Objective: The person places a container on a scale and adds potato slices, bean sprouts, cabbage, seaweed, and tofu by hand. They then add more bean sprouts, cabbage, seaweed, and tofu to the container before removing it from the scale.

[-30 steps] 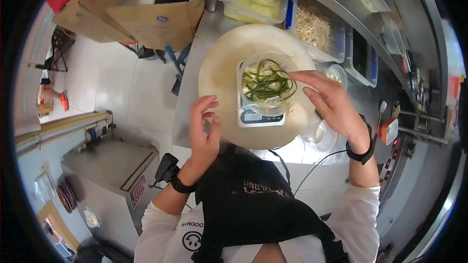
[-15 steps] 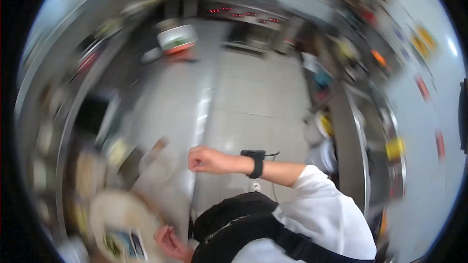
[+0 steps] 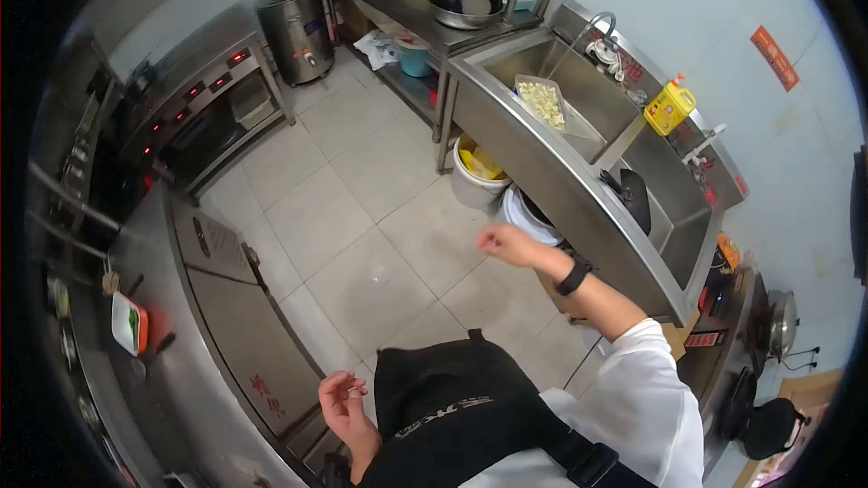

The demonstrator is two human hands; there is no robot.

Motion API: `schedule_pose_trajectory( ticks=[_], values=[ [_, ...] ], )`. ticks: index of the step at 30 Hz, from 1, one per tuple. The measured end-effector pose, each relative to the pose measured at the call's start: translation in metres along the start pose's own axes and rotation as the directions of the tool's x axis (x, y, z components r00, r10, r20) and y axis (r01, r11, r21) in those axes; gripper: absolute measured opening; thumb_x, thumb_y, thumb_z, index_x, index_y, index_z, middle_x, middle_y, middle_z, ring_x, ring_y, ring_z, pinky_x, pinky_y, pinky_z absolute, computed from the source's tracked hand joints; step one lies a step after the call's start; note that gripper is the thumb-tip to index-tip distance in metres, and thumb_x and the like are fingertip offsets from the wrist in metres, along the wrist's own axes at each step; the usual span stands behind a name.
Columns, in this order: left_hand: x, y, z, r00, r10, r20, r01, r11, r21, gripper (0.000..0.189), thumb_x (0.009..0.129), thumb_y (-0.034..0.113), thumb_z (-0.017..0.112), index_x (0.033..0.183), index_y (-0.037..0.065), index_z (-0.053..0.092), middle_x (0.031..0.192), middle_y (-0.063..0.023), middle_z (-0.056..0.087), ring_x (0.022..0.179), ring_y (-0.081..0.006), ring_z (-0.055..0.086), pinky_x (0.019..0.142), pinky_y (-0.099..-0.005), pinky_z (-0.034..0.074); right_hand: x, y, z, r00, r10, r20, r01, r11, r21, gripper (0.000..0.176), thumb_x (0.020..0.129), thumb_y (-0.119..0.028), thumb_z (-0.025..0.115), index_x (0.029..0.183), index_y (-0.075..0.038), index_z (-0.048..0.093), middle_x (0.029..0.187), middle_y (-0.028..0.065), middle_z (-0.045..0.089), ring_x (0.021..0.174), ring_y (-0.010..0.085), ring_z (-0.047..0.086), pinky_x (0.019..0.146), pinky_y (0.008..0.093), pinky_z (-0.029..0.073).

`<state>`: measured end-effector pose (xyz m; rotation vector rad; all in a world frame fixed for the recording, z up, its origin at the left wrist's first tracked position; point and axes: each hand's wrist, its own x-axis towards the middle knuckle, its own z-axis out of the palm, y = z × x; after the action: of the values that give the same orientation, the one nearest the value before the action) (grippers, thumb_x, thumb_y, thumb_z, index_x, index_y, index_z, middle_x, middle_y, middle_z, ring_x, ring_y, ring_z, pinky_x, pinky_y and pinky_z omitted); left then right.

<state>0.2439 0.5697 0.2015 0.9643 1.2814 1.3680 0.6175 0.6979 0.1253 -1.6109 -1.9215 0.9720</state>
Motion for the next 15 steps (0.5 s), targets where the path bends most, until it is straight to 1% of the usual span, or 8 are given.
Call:
schedule_pose_trajectory(
  ticks=[3, 4, 5, 8, 10, 11, 14, 15],
  values=[
    [0.067, -0.008, 0.033, 0.996, -0.091, 0.016, 0.091, 0.996, 0.008, 0.020, 0.085, 0.006, 0.052, 0.105, 0.003, 0.050, 0.100, -0.0063, 0.052, 0.083, -0.0131, 0.051, 0.071, -0.0255, 0.042, 0.022, 0.040, -0.067, 0.986, 0.059, -0.157, -0.084, 0.984, -0.159, 0.011, 0.076, -0.010, 0.062, 0.083, -0.002, 0.060, 0.078, 0.0139, 0.060, 0.074, 0.0265, 0.059, 0.066, 0.0353, 0.047],
    [0.090, -0.013, 0.042, 0.991, -0.134, 0.021, 0.134, 0.991, -0.021, 0.019, 0.086, 0.006, 0.051, 0.105, 0.003, 0.050, 0.100, -0.0060, 0.052, 0.084, -0.0132, 0.051, 0.071, -0.0252, 0.041, 0.030, 0.044, -0.090, 0.975, 0.159, -0.156, -0.175, 0.980, -0.097, 0.010, 0.076, -0.010, 0.062, 0.081, -0.002, 0.061, 0.078, 0.0149, 0.060, 0.074, 0.0273, 0.059, 0.066, 0.0356, 0.047],
    [0.116, -0.016, 0.052, 0.987, -0.154, 0.047, 0.154, 0.988, -0.010, 0.018, 0.087, 0.006, 0.051, 0.105, 0.003, 0.050, 0.101, -0.0059, 0.053, 0.085, -0.0129, 0.051, 0.072, -0.0247, 0.040, 0.036, 0.059, -0.107, 0.969, 0.164, -0.183, -0.195, 0.967, -0.166, 0.010, 0.075, -0.010, 0.063, 0.081, -0.002, 0.062, 0.079, 0.0155, 0.061, 0.075, 0.0278, 0.060, 0.067, 0.0358, 0.047],
    [0.200, -0.016, 0.093, 0.974, -0.205, 0.096, 0.202, 0.979, 0.040, 0.017, 0.085, 0.007, 0.053, 0.102, 0.004, 0.052, 0.101, -0.0070, 0.055, 0.085, -0.0127, 0.053, 0.074, -0.0261, 0.042, 0.054, 0.084, -0.175, 0.907, 0.412, -0.090, -0.420, 0.902, -0.101, 0.017, 0.078, -0.017, 0.064, 0.084, -0.001, 0.062, 0.085, 0.0135, 0.064, 0.078, 0.0256, 0.061, 0.070, 0.0339, 0.047],
    [0.251, -0.008, 0.128, 0.963, -0.207, 0.172, 0.201, 0.978, 0.052, 0.016, 0.086, 0.007, 0.050, 0.102, 0.004, 0.052, 0.101, -0.0058, 0.056, 0.086, -0.0120, 0.053, 0.075, -0.0262, 0.042, 0.062, 0.110, -0.239, 0.882, 0.470, -0.038, -0.461, 0.843, -0.278, 0.025, 0.080, -0.025, 0.062, 0.090, -0.002, 0.064, 0.087, 0.0133, 0.066, 0.080, 0.0246, 0.062, 0.072, 0.0363, 0.048],
    [0.273, -0.001, 0.146, 0.951, -0.197, 0.237, 0.183, 0.980, 0.080, 0.016, 0.087, 0.006, 0.050, 0.102, 0.004, 0.052, 0.100, -0.0054, 0.056, 0.086, -0.0117, 0.053, 0.075, -0.0259, 0.042, 0.067, 0.123, -0.275, 0.851, 0.525, -0.029, -0.498, 0.787, -0.364, 0.022, 0.081, -0.021, 0.061, 0.092, -0.002, 0.063, 0.087, 0.0110, 0.066, 0.082, 0.0209, 0.062, 0.074, 0.0329, 0.048],
    [0.324, 0.009, 0.202, 0.913, -0.189, 0.360, 0.151, 0.980, 0.131, 0.016, 0.087, 0.004, 0.048, 0.103, 0.004, 0.051, 0.100, -0.0053, 0.056, 0.086, -0.0111, 0.054, 0.074, -0.0249, 0.041, 0.074, 0.149, -0.385, 0.780, 0.583, -0.226, -0.618, 0.663, -0.423, 0.022, 0.081, -0.023, 0.061, 0.091, -0.004, 0.064, 0.084, 0.0100, 0.067, 0.078, 0.0217, 0.063, 0.070, 0.0336, 0.049],
    [0.338, 0.008, 0.221, 0.897, -0.203, 0.394, 0.157, 0.977, 0.145, 0.017, 0.087, 0.004, 0.048, 0.103, 0.005, 0.051, 0.100, -0.0053, 0.056, 0.085, -0.0110, 0.054, 0.074, -0.0246, 0.041, 0.080, 0.162, -0.416, 0.708, 0.609, -0.357, -0.700, 0.538, -0.469, 0.021, 0.080, -0.024, 0.060, 0.088, -0.005, 0.065, 0.083, 0.0099, 0.067, 0.077, 0.0222, 0.063, 0.068, 0.0336, 0.049]
  ],
)
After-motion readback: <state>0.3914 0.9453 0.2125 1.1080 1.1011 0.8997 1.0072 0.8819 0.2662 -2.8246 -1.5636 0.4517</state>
